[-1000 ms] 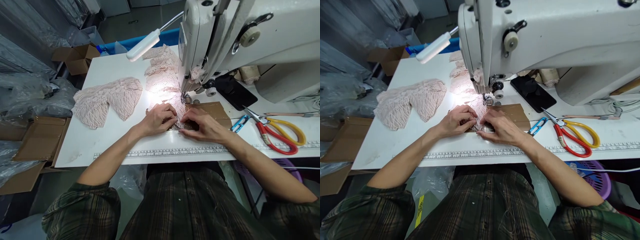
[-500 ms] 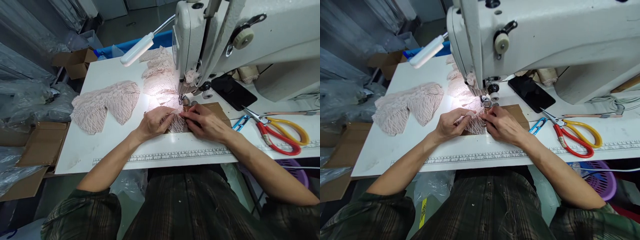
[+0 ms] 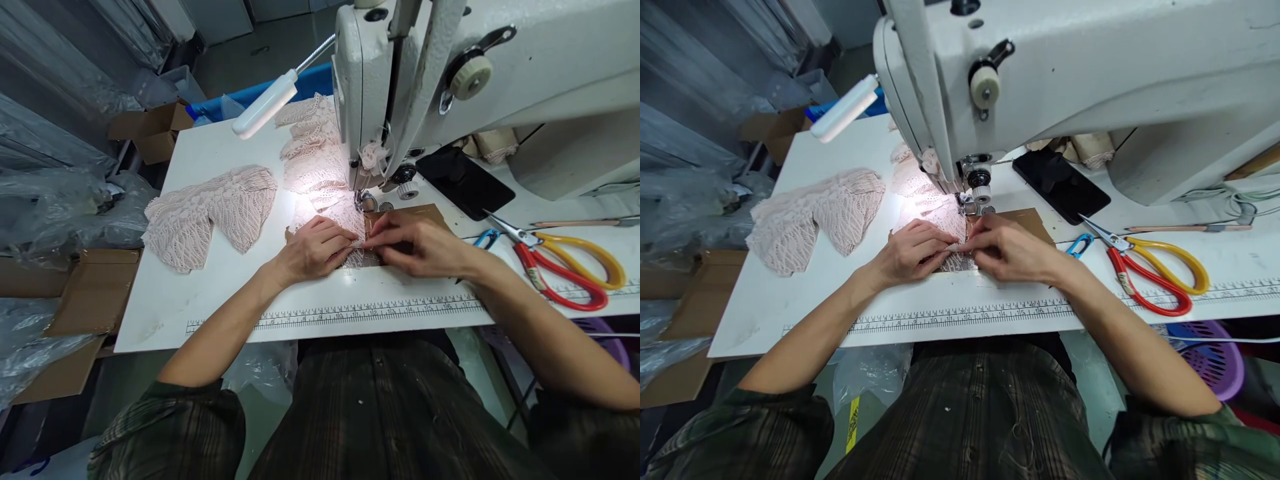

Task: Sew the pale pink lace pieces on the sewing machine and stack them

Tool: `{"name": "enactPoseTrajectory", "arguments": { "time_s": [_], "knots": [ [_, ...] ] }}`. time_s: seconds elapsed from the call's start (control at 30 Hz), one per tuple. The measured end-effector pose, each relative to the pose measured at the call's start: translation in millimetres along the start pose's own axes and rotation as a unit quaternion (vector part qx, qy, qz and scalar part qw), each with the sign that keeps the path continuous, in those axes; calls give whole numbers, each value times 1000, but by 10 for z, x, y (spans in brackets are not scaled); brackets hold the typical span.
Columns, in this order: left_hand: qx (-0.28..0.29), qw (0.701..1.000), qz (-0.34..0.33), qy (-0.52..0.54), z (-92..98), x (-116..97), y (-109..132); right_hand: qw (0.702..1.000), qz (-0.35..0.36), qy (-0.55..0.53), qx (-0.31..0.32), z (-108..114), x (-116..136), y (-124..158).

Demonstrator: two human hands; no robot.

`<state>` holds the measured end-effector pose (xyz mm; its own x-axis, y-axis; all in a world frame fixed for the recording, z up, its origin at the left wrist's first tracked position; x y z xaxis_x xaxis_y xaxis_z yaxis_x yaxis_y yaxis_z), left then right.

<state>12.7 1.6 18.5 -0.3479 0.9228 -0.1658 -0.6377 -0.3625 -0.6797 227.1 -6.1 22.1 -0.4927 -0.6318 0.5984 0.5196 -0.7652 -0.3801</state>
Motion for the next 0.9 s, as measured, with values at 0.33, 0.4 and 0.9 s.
{"name": "enactPoseTrajectory", "arguments": {
  "time_s": [0.33,0.4,0.9],
  "knots": [
    [24,998,-55,-8,52,-5,46,993,9,108,-45,-56,-281,-81],
    [19,998,-58,-8,53,-11,48,993,16,104,-56,-85,-280,-59],
    [74,995,-60,-15,43,-59,-39,993,31,95,-63,-108,-227,-39]
  ]
}}
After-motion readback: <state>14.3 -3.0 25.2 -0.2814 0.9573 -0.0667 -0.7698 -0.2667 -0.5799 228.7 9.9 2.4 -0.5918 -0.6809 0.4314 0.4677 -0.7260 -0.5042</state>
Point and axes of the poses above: each hand's wrist, its own y-axis away from the middle knuckle, its own z-axis out of the back of the hand, x = y × z, the point moved 3 cm from there along -y, towards the middle knuckle, and after that the axes turned 13 degrees about -x, right-handed, at the moved point
